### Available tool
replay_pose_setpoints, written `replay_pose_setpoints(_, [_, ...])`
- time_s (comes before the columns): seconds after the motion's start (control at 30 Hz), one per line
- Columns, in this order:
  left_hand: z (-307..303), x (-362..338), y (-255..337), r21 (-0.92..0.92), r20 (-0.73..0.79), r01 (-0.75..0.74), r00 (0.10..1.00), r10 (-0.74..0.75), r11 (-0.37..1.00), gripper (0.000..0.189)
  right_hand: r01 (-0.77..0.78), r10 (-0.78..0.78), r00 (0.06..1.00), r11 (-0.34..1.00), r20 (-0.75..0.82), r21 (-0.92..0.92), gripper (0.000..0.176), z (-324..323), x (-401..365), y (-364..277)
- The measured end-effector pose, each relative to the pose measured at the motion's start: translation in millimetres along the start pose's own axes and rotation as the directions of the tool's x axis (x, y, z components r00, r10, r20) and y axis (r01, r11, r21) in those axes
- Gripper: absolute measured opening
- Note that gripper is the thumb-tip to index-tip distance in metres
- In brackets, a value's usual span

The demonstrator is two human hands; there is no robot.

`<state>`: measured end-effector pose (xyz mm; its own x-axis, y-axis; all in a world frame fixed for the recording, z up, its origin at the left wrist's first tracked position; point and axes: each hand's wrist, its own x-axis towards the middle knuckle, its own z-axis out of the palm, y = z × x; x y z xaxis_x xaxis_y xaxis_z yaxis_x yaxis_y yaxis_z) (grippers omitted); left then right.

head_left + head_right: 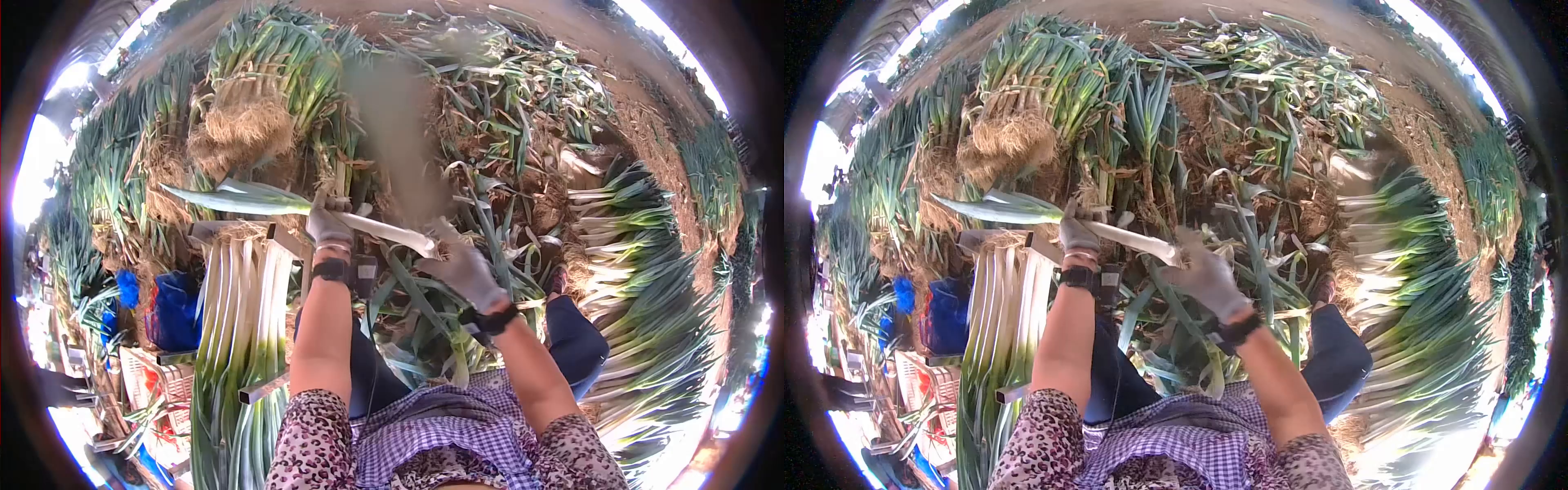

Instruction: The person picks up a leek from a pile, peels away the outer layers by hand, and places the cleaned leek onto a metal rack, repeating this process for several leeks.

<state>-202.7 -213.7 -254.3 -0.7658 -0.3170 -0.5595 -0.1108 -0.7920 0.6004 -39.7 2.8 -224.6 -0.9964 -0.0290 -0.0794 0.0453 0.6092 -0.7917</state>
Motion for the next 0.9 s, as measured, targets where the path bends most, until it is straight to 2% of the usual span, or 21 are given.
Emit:
replay_pose_setpoints(0.03, [-1, -6, 4, -0.064, 0.075, 0.027, 0.997, -0.023, 0.998, 0.031, -0.037, 0.036, 0.998, 0.999, 0.049, 0.018, 0.085, 7, 10, -6])
replay_pose_setpoints(0.07, [-5, -11, 8, -0.129, 0.153, 0.06, 0.987, -0.04, 0.99, 0.028, -0.049, 0.049, 0.999, 0.997, -0.001, -0.064, 0.07, 8, 6, -15])
replay_pose_setpoints(0.1, [-7, -13, 12, -0.193, 0.226, 0.099, 0.973, -0.053, 0.976, 0.026, -0.162, 0.164, 0.986, 0.984, -0.012, 0.076, 0.067, 1, -2, -21])
replay_pose_setpoints(0.13, [3, -20, 19, -0.157, 0.097, 0.036, 0.995, -0.021, 0.987, 0.024, -0.272, 0.279, 0.96, 0.939, 0.0, 0.211, 0.064, -16, -14, -30])
replay_pose_setpoints(0.17, [2, -12, 21, -0.196, 0.178, 0.036, 0.984, 0.0, 0.98, 0.023, -0.373, 0.388, 0.921, 0.864, 0.026, 0.338, 0.062, -29, -24, -30])
replay_pose_setpoints(0.2, [-1, -4, 25, -0.233, 0.259, 0.041, 0.966, 0.022, 0.972, 0.022, -0.104, 0.178, 0.948, 0.956, -0.262, 0.274, 0.063, -26, -31, -2])
replay_pose_setpoints(0.3, [-11, 12, 19, -0.29, 0.489, 0.094, 0.87, 0.063, 0.952, 0.015, 0.042, -0.065, 0.966, 0.994, -0.25, -0.098, 0.066, -44, -37, -56])
replay_pose_setpoints(0.33, [-10, 12, 17, -0.304, 0.538, 0.127, 0.841, 0.06, 0.944, 0.013, 0.217, -0.29, 0.888, 0.949, -0.358, -0.229, 0.059, -35, -28, -59])
replay_pose_setpoints(0.43, [-5, 0, 20, -0.315, 0.648, 0.158, 0.756, 0.09, 0.936, 0.008, 0.175, -0.191, 0.956, 0.981, -0.223, -0.088, 0.048, -14, -6, -54])
replay_pose_setpoints(0.47, [-4, 1, 23, -0.322, 0.685, 0.168, 0.72, 0.107, 0.932, 0.008, 0.109, -0.107, 0.978, 0.994, -0.177, -0.003, 0.041, -11, 0, -53])
replay_pose_setpoints(0.57, [-2, -6, 29, -0.324, 0.748, 0.144, 0.644, 0.16, 0.935, 0.009, 0.05, -0.037, 0.994, 0.989, -0.101, 0.136, 0.039, -6, 1, -51])
replay_pose_setpoints(0.67, [3, -9, 32, -0.312, 0.822, 0.146, 0.537, 0.19, 0.939, 0.011, 0.119, -0.08, 0.975, 0.976, -0.208, 0.181, 0.033, 2, -4, -49])
replay_pose_setpoints(0.7, [3, -8, 32, -0.307, 0.847, 0.154, 0.494, 0.196, 0.939, 0.011, 0.1, -0.068, 0.978, 0.983, -0.198, 0.156, 0.03, 4, -6, -49])
replay_pose_setpoints(0.8, [3, -14, 34, -0.278, 0.814, 0.155, 0.563, 0.146, 0.948, 0.011, 0.079, -0.068, 0.984, 0.995, -0.163, 0.061, 0.023, 8, -12, -58])
replay_pose_setpoints(0.9, [3, -16, 34, -0.25, 0.832, 0.15, 0.539, 0.133, 0.956, 0.011, 0.124, -0.127, 0.982, 0.992, -0.138, -0.034, 0.019, 6, -13, -61])
